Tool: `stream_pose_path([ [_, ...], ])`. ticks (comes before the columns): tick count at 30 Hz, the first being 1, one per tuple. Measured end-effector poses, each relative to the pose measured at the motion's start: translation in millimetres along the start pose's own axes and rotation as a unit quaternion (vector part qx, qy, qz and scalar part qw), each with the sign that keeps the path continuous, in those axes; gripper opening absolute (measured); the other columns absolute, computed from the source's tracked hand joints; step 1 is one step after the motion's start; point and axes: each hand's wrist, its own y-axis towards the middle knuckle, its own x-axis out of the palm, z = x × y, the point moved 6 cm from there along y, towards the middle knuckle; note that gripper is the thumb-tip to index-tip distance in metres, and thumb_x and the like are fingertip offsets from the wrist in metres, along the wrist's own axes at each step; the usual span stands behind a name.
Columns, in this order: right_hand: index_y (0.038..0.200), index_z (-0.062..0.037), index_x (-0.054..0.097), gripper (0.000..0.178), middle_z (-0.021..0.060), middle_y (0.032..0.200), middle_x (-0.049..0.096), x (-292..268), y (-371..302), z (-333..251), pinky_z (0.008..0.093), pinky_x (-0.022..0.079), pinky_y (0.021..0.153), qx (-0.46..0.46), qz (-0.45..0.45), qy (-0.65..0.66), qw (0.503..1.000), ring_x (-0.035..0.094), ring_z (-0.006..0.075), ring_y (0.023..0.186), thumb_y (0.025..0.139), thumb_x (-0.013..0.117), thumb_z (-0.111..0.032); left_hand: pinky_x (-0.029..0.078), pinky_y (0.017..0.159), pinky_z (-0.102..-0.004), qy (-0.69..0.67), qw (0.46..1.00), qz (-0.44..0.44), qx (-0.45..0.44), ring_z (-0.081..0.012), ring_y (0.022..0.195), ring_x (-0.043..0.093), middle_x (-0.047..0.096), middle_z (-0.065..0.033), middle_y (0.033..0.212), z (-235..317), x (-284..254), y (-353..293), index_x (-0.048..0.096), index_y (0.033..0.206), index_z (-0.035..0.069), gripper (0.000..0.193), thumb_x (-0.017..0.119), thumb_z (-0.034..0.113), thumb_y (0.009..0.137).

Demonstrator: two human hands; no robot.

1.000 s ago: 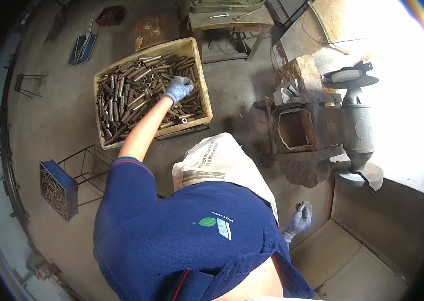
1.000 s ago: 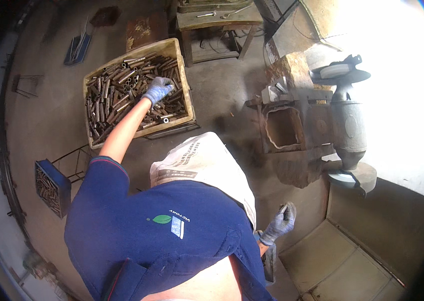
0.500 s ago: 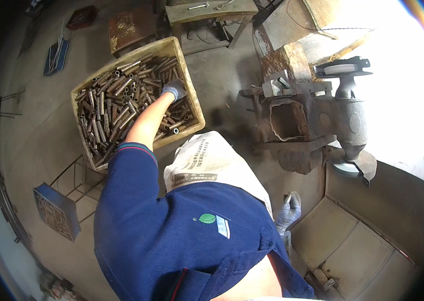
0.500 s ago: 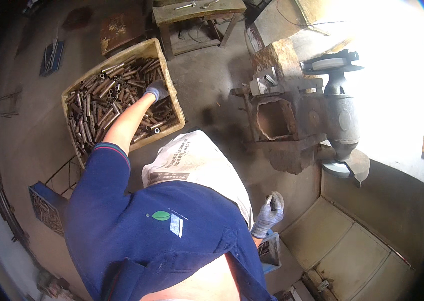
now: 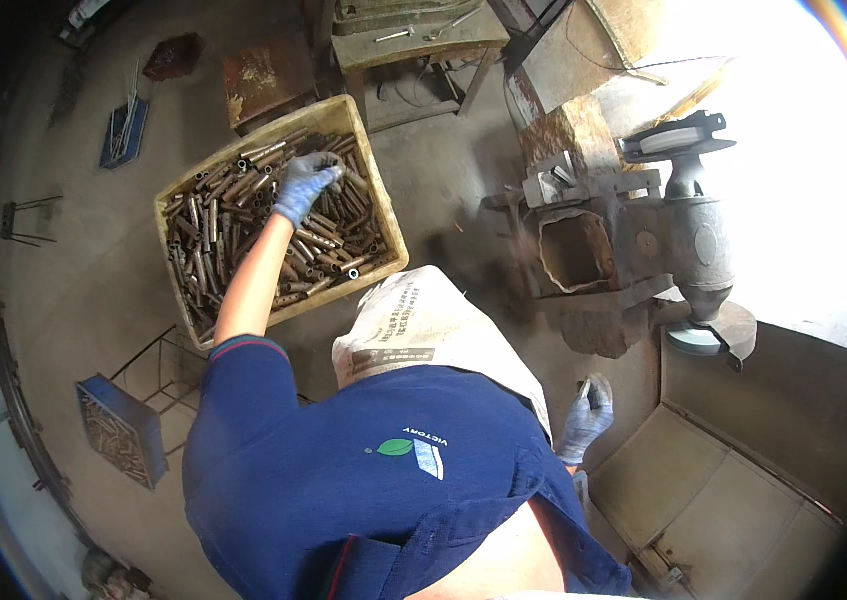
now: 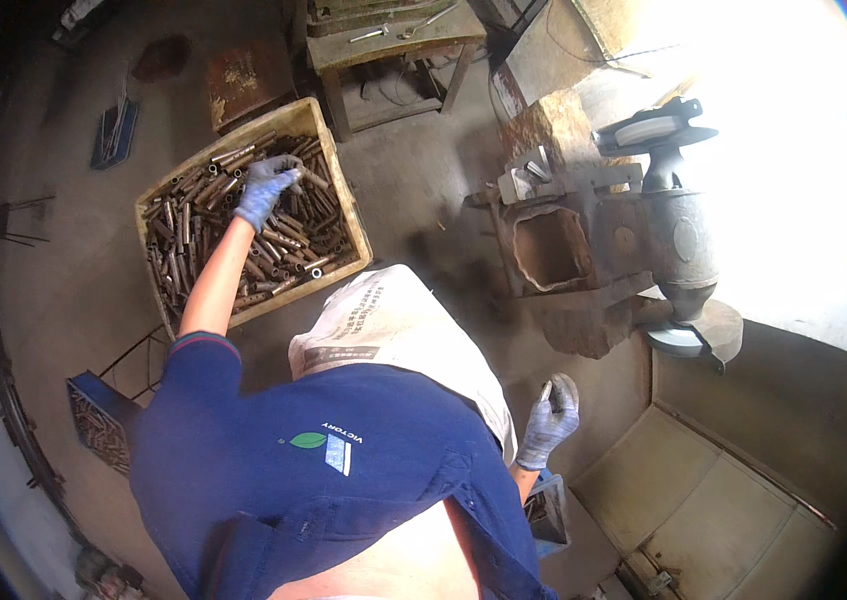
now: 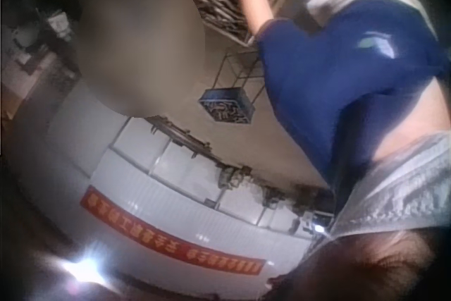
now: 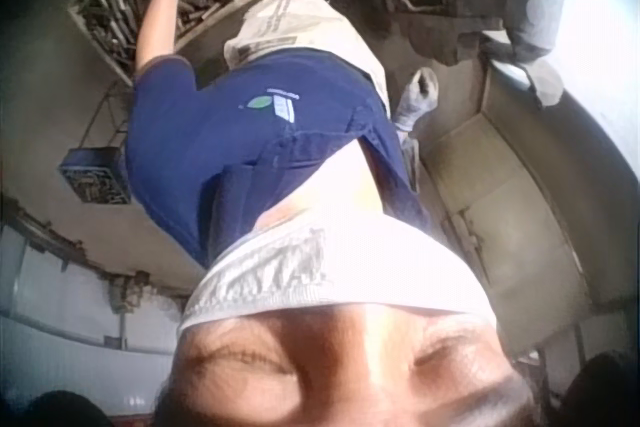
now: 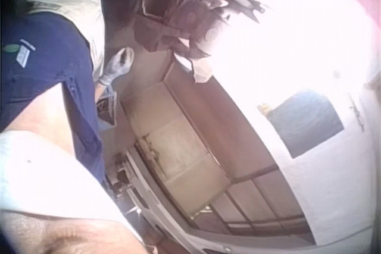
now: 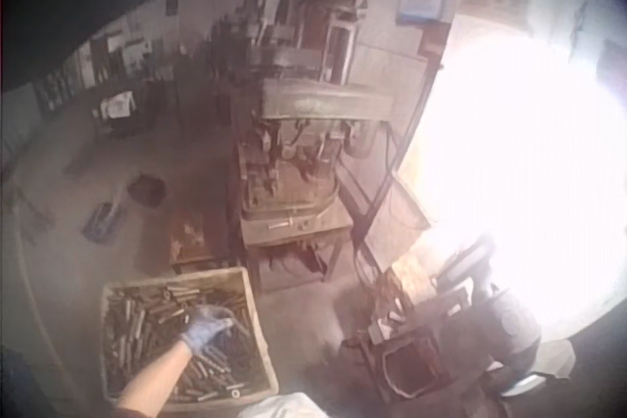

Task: The person picks up metal parts from a bin and grinds them using a bench grinder before placing them into a different bin.

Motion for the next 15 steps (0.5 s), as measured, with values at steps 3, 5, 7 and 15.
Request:
stream_pose_path([
  [3,0.096,0.0046,0.064,0.016,0.0126,0.101,0.062,14.5,16.4,-27.5,0.027,0.049,0.079,-0.08,-0.047,-0.022,0.995,0.059,0.0176,0.091,0.081,0.058,0.004,0.056,0.065,-0.0274,-0.228,0.971,-0.073,0.011,-0.0162,0.07,0.064,0.066,-0.0096,0.085,76.6,52.7,-24.9,0.062,0.099,-0.003,0.018,0.061,0.004,0.083],
  [5,0.095,0.005,0.064,0.016,0.014,0.102,0.062,29.3,33.6,-58.6,0.0288,0.049,0.079,-0.103,-0.078,0.014,0.992,0.06,0.0196,0.091,0.079,0.059,0.004,0.055,0.07,-0.0289,-0.237,0.964,-0.119,0.017,-0.0166,0.075,0.064,0.065,-0.0085,0.088,112.3,100.1,-38.5,0.06,0.103,-0.002,0.023,0.062,0.005,0.082],
  [7,0.092,0.0044,0.064,0.018,0.0155,0.102,0.062,43.3,46.6,-84.3,0.0306,0.05,0.079,-0.104,-0.099,0.074,0.987,0.062,0.0221,0.091,0.074,0.063,0.004,0.054,0.071,-0.0289,-0.242,0.951,-0.192,0.013,-0.0155,0.079,0.062,0.064,-0.0073,0.089,128.6,158.9,-44.6,0.059,0.105,-0.002,0.026,0.064,0.007,0.081],
  [15,0.1,-0.0016,0.063,0.037,0.0174,0.116,0.056,39.4,64.2,-125.2,0.032,0.049,0.083,-0.221,-0.144,0.111,0.958,0.059,0.0284,0.101,0.064,0.072,-0.005,0.05,0.084,-0.034,-0.266,0.865,-0.414,-0.096,-0.0217,0.089,0.062,0.062,-0.0114,0.099,135.2,356.0,-96.1,0.054,0.111,-0.002,0.03,0.059,0.015,0.086],
])
